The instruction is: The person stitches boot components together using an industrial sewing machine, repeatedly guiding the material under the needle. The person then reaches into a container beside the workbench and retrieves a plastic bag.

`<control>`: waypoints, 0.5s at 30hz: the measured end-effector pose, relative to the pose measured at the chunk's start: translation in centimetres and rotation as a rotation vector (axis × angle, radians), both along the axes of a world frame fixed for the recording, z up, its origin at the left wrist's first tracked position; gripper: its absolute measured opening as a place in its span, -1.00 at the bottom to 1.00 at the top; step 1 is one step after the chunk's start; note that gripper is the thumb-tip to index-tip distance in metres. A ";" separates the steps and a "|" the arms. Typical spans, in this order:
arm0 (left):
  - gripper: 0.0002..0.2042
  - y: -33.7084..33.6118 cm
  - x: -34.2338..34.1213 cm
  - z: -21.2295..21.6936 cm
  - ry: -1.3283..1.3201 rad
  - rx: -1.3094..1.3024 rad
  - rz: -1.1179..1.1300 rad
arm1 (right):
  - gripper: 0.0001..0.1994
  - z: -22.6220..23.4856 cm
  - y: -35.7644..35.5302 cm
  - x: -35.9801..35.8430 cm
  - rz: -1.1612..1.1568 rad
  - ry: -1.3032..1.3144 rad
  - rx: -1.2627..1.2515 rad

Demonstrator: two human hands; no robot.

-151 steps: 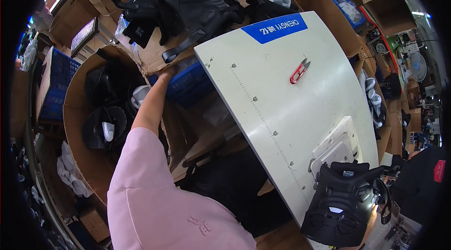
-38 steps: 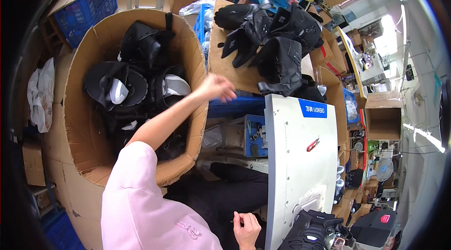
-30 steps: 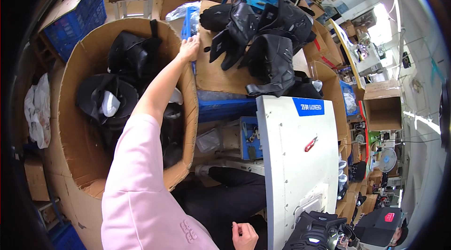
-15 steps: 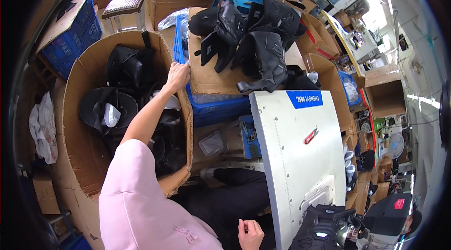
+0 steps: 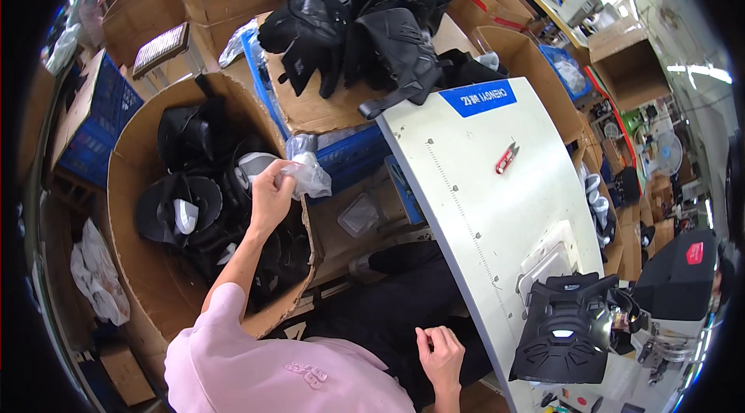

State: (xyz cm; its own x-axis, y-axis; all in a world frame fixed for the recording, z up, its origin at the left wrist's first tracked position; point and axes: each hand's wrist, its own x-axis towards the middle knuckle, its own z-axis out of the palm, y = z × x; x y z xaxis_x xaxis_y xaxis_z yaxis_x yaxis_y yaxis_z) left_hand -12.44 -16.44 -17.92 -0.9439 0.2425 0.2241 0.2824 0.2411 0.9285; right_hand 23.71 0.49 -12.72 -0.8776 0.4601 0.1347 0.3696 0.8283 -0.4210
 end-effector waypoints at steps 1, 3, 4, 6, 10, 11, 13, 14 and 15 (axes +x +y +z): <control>-0.80 -0.1 0.1 0.9 0.061 0.116 -0.026 | -0.78 0.0 0.2 -0.5 0.017 0.012 -0.003; -0.81 1.3 1.5 7.7 0.166 0.346 -0.096 | -0.79 0.2 0.3 -1.2 0.009 0.044 -0.003; -0.81 1.1 2.2 10.8 0.028 0.470 -0.244 | -0.80 0.6 0.1 -1.6 0.009 0.076 -0.051; -0.80 2.1 2.7 14.3 -0.101 0.664 -0.517 | -0.83 1.0 0.6 -3.1 0.008 0.194 -0.159; -0.74 6.5 5.6 14.9 -0.681 1.073 -0.939 | -0.51 4.9 1.2 -6.7 -0.002 0.654 -0.846; -0.74 7.1 6.0 12.4 -0.859 1.050 -0.878 | -0.36 6.4 1.1 -7.7 0.039 0.817 -1.128; -0.79 9.4 9.9 12.2 -0.973 0.915 -0.842 | -0.20 7.2 1.1 -7.6 0.209 0.788 -1.326; -0.80 10.2 10.5 10.6 -1.051 0.850 -0.919 | -0.25 7.0 1.3 -7.0 0.232 0.661 -1.276; -0.81 11.3 11.5 10.3 -1.132 0.781 -0.997 | -0.37 7.1 0.6 -6.7 0.145 0.657 -1.022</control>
State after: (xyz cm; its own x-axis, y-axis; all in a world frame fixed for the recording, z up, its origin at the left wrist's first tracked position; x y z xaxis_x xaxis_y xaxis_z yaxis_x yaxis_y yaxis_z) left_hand -0.93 -5.14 -7.63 -0.2637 0.9627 -0.0609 -0.8079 -0.1859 0.5593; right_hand 17.05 1.13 -5.67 -0.8305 0.5177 0.2058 -0.2268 0.0232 -0.9737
